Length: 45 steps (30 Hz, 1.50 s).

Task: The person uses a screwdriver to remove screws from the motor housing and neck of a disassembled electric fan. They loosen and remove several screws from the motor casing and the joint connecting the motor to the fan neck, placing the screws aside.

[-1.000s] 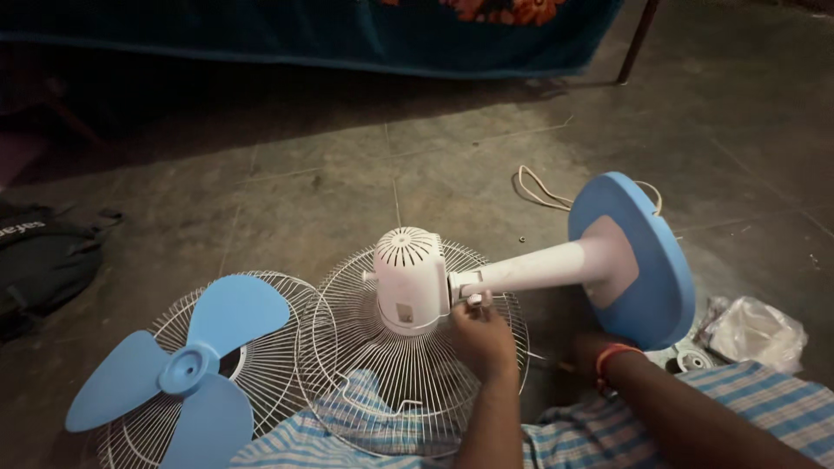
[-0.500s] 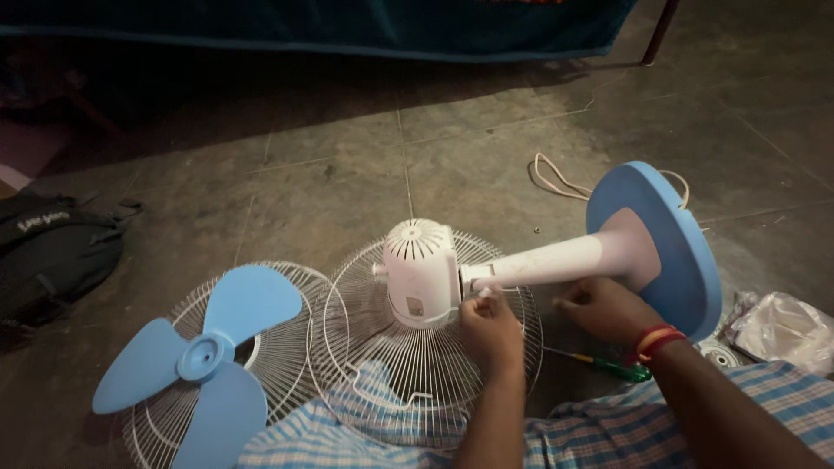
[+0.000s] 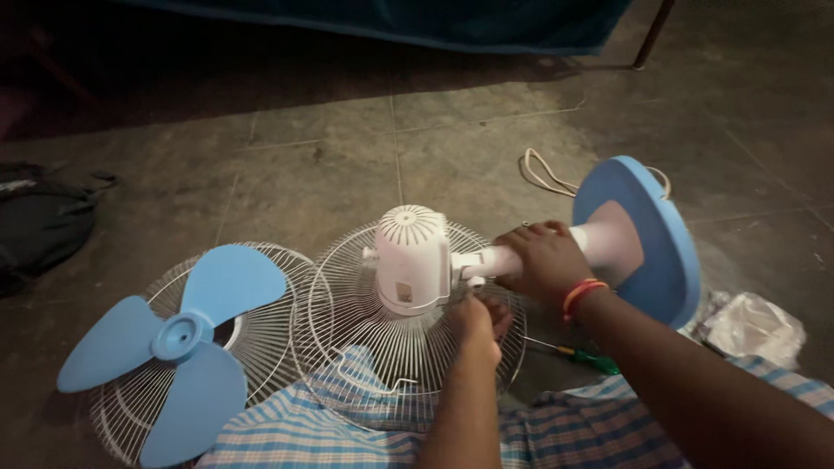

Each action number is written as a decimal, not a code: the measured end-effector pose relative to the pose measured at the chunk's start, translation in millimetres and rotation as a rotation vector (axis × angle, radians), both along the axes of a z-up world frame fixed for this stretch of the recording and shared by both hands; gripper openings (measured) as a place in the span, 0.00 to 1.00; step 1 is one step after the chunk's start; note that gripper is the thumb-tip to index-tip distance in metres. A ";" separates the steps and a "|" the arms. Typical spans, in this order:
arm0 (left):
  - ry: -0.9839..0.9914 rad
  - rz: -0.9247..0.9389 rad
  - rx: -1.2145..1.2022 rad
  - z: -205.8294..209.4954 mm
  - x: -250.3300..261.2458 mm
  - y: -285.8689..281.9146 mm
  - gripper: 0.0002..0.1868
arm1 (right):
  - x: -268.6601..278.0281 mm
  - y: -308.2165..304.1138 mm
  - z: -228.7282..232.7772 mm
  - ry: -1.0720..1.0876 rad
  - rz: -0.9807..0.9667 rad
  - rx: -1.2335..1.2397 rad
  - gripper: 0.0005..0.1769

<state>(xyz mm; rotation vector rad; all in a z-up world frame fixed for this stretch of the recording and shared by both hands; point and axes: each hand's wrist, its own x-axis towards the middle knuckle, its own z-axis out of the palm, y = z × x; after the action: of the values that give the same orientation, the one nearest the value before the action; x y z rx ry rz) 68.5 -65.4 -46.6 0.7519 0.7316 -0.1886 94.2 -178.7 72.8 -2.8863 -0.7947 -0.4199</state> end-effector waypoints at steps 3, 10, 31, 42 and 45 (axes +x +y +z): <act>0.032 -0.103 0.299 6.8 2.2 5.4 0.25 | 14.1 12.2 -3.7 0.149 -0.180 -0.095 0.29; -0.104 -0.073 0.952 0.3 3.2 -1.4 0.25 | 29.0 17.7 -6.1 0.312 -0.274 -0.281 0.34; -0.062 0.065 0.282 -11.1 -7.4 -4.6 0.25 | -44.8 -9.0 -34.9 -0.118 0.097 0.343 0.25; 0.004 -0.080 0.580 28.0 -8.6 9.7 0.21 | -39.3 -48.2 16.8 -0.434 -0.199 0.468 0.18; -0.073 0.006 -0.073 26.5 -10.2 7.6 0.25 | -37.9 -52.6 -16.5 -0.113 -0.378 0.562 0.14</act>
<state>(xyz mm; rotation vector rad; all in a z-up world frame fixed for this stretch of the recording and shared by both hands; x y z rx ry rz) 58.3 -57.9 -20.2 0.6839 0.6542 -0.1800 56.3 -231.3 56.3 -2.4743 -0.0959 -0.7153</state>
